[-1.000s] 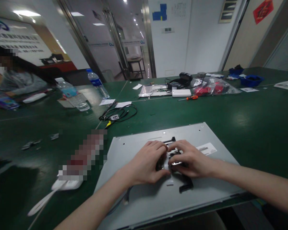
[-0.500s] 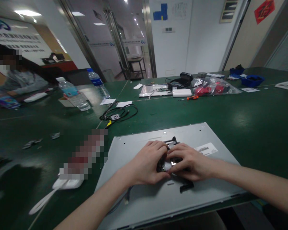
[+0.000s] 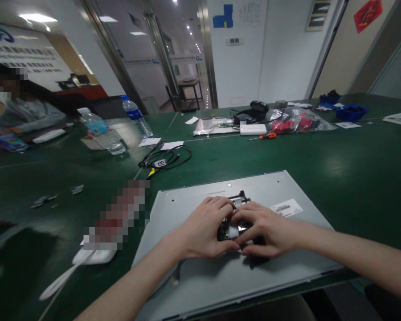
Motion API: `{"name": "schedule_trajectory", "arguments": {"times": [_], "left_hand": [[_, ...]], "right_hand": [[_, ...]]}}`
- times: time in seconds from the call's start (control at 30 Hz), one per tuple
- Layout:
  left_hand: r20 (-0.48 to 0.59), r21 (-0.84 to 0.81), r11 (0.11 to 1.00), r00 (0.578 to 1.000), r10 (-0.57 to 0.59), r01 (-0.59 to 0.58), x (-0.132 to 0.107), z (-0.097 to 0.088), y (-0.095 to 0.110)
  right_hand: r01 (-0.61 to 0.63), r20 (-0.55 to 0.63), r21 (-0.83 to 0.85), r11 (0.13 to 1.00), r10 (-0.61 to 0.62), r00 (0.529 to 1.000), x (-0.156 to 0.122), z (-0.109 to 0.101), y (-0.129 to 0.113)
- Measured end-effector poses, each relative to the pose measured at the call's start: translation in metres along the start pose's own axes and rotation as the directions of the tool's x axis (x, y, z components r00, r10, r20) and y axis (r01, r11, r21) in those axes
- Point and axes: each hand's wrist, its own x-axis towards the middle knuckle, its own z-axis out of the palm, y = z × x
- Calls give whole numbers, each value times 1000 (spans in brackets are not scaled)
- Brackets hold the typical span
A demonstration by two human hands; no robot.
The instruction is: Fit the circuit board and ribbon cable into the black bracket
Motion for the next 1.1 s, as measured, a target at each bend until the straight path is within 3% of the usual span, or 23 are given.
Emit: {"name": "schedule_trajectory", "arguments": {"times": [0.77, 1.1], "left_hand": [[19, -2, 1000, 1000, -8, 8, 0, -1, 1], [10, 5, 1000, 1000, -4, 4, 0, 0, 0]], "right_hand": [[-11, 7, -4, 1000, 12, 1000, 0, 0, 0], [64, -42, -79, 995, -68, 997, -1, 8, 7]]}}
